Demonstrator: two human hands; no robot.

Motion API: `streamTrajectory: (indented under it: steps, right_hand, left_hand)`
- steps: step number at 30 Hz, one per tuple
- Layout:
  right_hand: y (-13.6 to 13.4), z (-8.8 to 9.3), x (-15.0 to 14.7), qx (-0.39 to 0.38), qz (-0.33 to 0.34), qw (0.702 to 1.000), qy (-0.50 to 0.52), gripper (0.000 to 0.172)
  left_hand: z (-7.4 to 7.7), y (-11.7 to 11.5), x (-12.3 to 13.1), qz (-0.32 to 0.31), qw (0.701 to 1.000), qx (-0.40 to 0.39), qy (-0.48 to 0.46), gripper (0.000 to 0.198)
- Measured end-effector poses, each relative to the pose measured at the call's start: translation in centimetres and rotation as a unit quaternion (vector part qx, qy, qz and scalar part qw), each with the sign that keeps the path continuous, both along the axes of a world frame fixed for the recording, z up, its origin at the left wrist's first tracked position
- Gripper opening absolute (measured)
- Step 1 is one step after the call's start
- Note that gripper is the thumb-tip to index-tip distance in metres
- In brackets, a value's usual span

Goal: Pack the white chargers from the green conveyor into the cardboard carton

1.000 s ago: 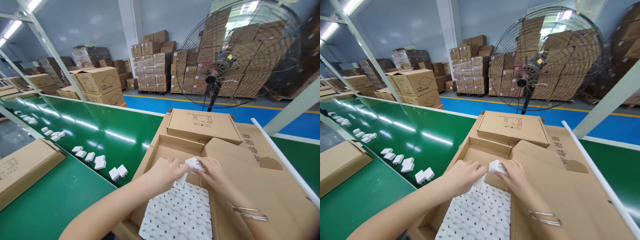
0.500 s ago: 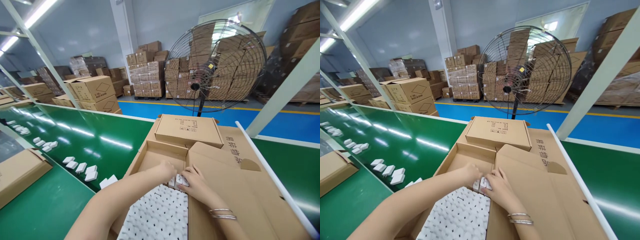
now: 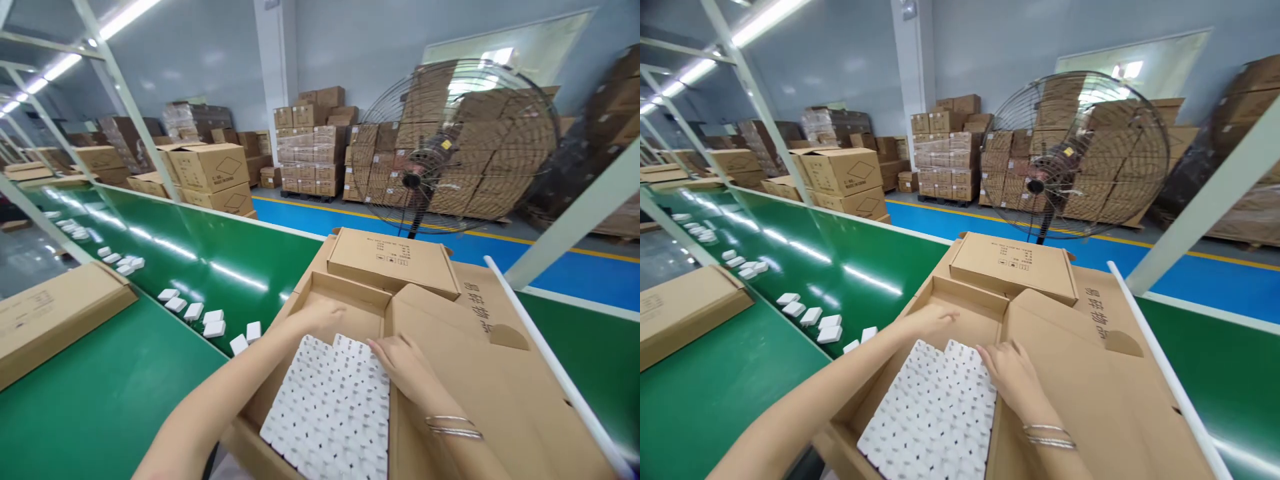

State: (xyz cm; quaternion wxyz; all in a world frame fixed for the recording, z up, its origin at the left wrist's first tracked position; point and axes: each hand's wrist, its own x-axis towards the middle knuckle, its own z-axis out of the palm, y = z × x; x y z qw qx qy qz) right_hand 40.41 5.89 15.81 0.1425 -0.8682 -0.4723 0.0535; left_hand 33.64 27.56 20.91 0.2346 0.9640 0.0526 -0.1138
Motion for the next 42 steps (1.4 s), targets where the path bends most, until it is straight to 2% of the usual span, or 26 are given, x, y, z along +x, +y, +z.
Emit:
streamTrajectory:
  steps: [3,5,7,10,12,15,19,21,23,26,29,34,38,40,42]
  right_hand:
    - [0.8,1.2,-0.9,0.019,-0.014,0.999,-0.044,0.044]
    - [2.6,2.1,-2.0,0.030,0.000,0.997,-0.064,0.039]
    - [5.7,2.9,-3.6,0.027,0.042,0.996,-0.077,0.032]
    - [11.9,3.1,-6.6,-0.007,0.127,0.988,-0.091,0.022]
    - [16.3,2.3,-8.4,-0.044,0.177,0.979,-0.096,0.018]
    - [21.7,0.3,-9.7,-0.107,0.242,0.960,-0.091,0.012]
    - [25.2,-1.6,-8.9,-0.164,0.315,0.931,-0.083,0.008]
    - [25.6,-1.9,-8.2,-0.177,0.345,0.918,-0.077,0.010]
    - [25.6,-2.1,-7.5,-0.183,0.370,0.908,-0.067,0.022]
    - [25.5,-2.5,-7.1,-0.180,0.385,0.903,-0.055,0.035]
    - [26.4,-3.0,-6.7,-0.173,0.370,0.911,-0.054,0.028]
    - [29.4,-2.0,-4.6,-0.149,0.287,0.944,-0.059,0.017]
    - [30.5,-0.3,-2.8,-0.130,0.244,0.960,-0.035,0.025]
    - [30.2,0.2,-2.8,-0.125,0.240,0.962,-0.022,0.031]
    - [29.5,0.3,-3.8,-0.123,0.258,0.958,-0.007,0.033]
  left_hand:
    - [1.6,5.1,-4.8,0.081,0.995,0.065,0.005,0.035]
    - [1.9,8.4,-8.7,0.133,0.984,0.112,0.040,0.036]
    - [1.3,10.7,-12.3,0.168,0.971,0.147,0.082,0.032]
    - [-1.1,11.6,-15.3,0.173,0.964,0.160,0.125,0.034]
    - [-3.0,11.2,-15.7,0.156,0.967,0.151,0.134,0.040]
    - [-5.2,10.7,-14.8,0.131,0.974,0.135,0.123,0.048]
    - [-6.4,11.6,-14.2,0.096,0.986,0.108,0.084,0.043]
    - [-6.5,12.5,-14.5,0.081,0.990,0.095,0.066,0.035]
    - [-6.4,13.2,-15.0,0.074,0.992,0.088,0.054,0.029]
    - [-6.1,13.1,-15.5,0.071,0.993,0.084,0.045,0.033]
    - [-5.9,11.8,-15.5,0.050,0.995,0.072,0.037,0.037]
    - [-6.2,10.3,-14.0,0.011,0.999,0.030,0.027,0.016]
    - [-5.9,11.4,-13.5,0.033,0.999,0.002,0.001,0.022]
    - [-4.8,12.4,-14.5,0.051,0.998,-0.005,-0.020,0.017]
    - [-3.2,13.2,-16.2,0.112,0.990,-0.053,-0.067,0.011]
